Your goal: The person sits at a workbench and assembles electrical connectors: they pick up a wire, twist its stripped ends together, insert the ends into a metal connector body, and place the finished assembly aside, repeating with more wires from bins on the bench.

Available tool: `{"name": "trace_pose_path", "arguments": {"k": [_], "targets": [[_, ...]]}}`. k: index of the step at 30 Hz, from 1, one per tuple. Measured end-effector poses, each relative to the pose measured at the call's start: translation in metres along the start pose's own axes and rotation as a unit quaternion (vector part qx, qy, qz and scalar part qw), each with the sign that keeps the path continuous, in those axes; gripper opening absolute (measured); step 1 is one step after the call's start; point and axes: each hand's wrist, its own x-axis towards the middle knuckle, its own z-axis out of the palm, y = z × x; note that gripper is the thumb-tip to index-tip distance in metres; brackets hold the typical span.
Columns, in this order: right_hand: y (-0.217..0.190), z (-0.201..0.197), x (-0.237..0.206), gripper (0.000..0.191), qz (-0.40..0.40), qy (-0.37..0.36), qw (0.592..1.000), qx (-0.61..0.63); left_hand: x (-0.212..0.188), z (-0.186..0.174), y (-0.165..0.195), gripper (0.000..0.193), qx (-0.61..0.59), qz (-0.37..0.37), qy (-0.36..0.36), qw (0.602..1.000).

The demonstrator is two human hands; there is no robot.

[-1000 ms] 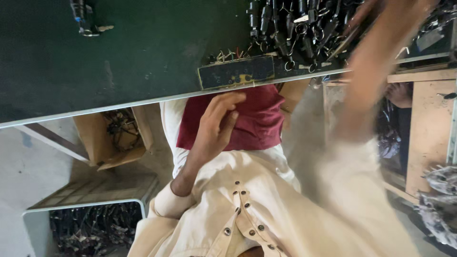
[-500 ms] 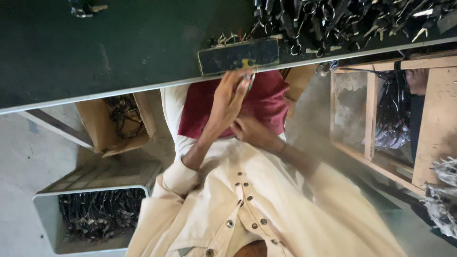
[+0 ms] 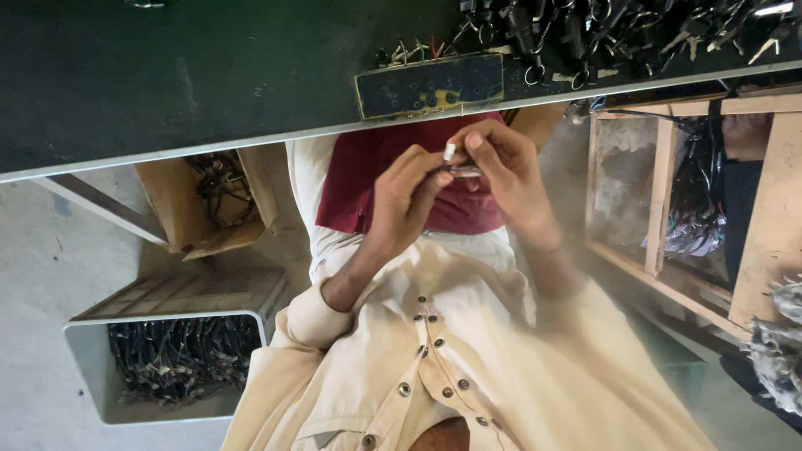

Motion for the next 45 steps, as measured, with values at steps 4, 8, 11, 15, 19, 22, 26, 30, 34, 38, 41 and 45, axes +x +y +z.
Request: {"name": "trace_pose_path", "arguments": {"k": [4,8,11,15,19,22,26,30,34,38,41,45], "targets": [[-0.013,-0.008,0.004,0.027,-0.109,-0.094,0.989,-0.023,-0.001,-0.007,0.002,0.012,-0.057,-0.038,0.003,0.998],[-0.017,-0.023,0.006,0.028,0.019,-0.095,0.992,-0.085,-0.003,-0.010,0.001,0.023,-0.180,-0.136,-0.020,0.974],[-0.015,-0.027,0.006,0.022,-0.030,-0.077,0.997,-0.008,-0.004,-0.003,0.000,0.024,-0.148,-0.116,-0.007,0.982],[-0.014,-0.026,0.009,0.016,-0.052,-0.083,0.994,0.052,-0.006,0.003,-0.004,0.021,-0.195,-0.164,-0.021,0.967],[-0.023,-0.022,0.010,0.015,-0.019,-0.066,0.990,-0.127,-0.010,-0.003,-0.009,0.024,-0.219,-0.213,-0.043,0.951],[-0.032,-0.015,-0.001,0.011,-0.219,-0.033,0.931,-0.289,-0.008,-0.003,-0.013,0.028,-0.325,-0.244,-0.046,0.913],[-0.031,-0.005,-0.025,0.007,-0.460,0.002,0.796,-0.394,0.000,0.000,-0.017,0.024,-0.414,-0.255,-0.033,0.873],[-0.012,0.001,-0.031,0.012,-0.072,-0.117,0.981,0.139,0.001,-0.002,-0.014,0.022,-0.403,-0.208,0.025,0.891],[0.006,0.005,-0.023,0.019,0.000,0.005,0.994,0.112,-0.007,0.001,-0.007,0.020,-0.314,-0.182,0.007,0.932],[0.006,0.011,-0.016,0.018,-0.052,-0.001,0.998,0.042,-0.008,0.003,-0.006,0.022,-0.275,-0.229,-0.019,0.934],[0.000,0.014,-0.013,0.019,-0.061,-0.023,0.991,0.118,-0.007,-0.002,-0.008,0.024,-0.347,-0.224,-0.028,0.910],[0.001,0.019,-0.017,0.017,-0.122,0.135,0.979,-0.092,-0.006,-0.002,-0.008,0.030,-0.343,-0.184,-0.053,0.920]]}}
